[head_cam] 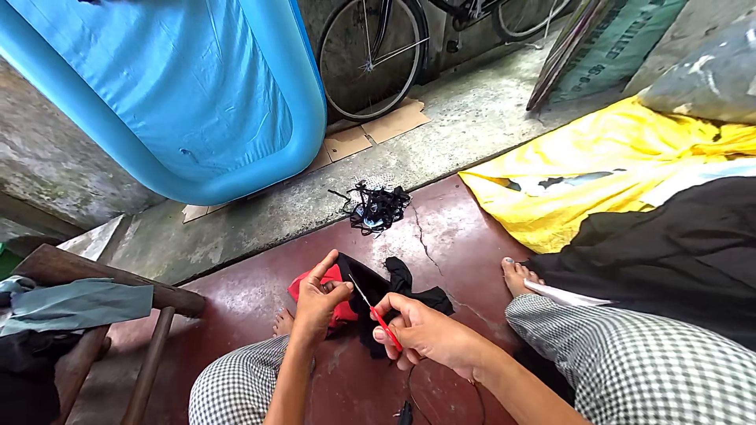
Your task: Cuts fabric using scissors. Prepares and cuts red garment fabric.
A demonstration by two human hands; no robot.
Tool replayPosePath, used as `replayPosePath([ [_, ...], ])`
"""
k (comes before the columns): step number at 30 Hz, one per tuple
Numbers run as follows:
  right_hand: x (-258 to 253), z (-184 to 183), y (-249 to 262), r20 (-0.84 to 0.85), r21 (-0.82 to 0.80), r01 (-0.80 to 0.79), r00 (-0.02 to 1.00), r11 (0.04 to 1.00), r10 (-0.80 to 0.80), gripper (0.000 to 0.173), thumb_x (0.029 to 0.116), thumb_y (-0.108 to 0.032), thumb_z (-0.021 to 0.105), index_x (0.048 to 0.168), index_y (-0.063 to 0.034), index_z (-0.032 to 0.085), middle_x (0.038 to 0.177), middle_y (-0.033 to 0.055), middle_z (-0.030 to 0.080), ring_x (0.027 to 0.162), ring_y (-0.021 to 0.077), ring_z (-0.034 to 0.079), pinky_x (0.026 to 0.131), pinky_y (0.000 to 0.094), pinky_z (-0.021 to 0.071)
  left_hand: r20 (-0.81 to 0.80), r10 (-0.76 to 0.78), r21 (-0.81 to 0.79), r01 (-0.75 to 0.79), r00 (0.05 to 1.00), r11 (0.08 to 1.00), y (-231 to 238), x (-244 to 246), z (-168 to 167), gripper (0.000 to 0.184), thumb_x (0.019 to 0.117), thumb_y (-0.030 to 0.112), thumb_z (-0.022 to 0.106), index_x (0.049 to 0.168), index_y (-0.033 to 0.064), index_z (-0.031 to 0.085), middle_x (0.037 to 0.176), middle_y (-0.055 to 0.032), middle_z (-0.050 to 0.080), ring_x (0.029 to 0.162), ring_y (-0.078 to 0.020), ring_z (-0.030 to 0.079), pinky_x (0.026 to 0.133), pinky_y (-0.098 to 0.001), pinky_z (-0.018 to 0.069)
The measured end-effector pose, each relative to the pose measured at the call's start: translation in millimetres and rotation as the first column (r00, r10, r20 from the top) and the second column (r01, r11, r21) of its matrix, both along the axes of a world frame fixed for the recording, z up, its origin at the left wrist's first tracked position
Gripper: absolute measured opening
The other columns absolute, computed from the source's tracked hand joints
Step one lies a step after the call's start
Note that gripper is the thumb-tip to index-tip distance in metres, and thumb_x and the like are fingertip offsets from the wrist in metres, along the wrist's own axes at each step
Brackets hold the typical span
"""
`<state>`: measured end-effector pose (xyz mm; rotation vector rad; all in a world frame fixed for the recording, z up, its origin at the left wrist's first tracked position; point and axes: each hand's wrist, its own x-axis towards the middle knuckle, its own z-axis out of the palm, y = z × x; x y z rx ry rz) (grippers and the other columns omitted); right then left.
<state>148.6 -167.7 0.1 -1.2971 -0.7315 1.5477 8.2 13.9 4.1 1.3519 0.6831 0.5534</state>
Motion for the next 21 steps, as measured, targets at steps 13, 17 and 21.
replayPosePath([
  [13, -6, -13, 10, -0.223, 0.094, -0.039, 0.973, 0.995, 0.059, 0.041, 0.0966, -0.029, 0.07, 0.13, -0.0139, 0.051, 0.092, 0.0076, 0.067, 0.074, 0.0189, 0.068, 0.068, 0.0385, 0.061, 0.024, -0.059, 0.055, 0.058, 0.998, 0.997, -2, -10, 9, 0.083, 0.0772, -0.012, 0.075, 0.15, 0.0226, 0.054, 0.117, -0.0151, 0.069, 0.066, -0.0216, 0.065, 0.069, -0.0397, 0.0611],
  [17, -9, -13, 11, -0.217, 0.11, 0.006, 0.976, 0.994, 0.018, 0.039, 0.0943, -0.024, 0.073, 0.126, -0.0115, 0.054, 0.086, 0.0068, 0.065, 0.069, 0.0178, 0.067, 0.066, 0.0388, 0.0616, 0.021, -0.057, 0.065, 0.055, 0.998, 0.996, -1, -11, 10, 0.083, 0.0764, -0.012, 0.075, 0.149, 0.023, 0.056, 0.127, -0.0126, 0.065, 0.067, -0.0212, 0.065, 0.069, -0.0395, 0.0615],
  [21, -9, -14, 13, -0.25, 0.139, -0.015, 0.967, 0.99, 0.049, 0.04, 0.0972, -0.029, 0.069, 0.13, -0.0133, 0.051, 0.09, 0.0081, 0.067, 0.074, 0.0194, 0.069, 0.069, 0.0387, 0.0612, 0.01, -0.082, 0.072, 0.081, 0.997, 0.994, -2, -11, 11, 0.084, 0.0757, -0.012, 0.076, 0.149, 0.0245, 0.056, 0.129, -0.0116, 0.065, 0.066, -0.0214, 0.065, 0.068, -0.0402, 0.0615],
])
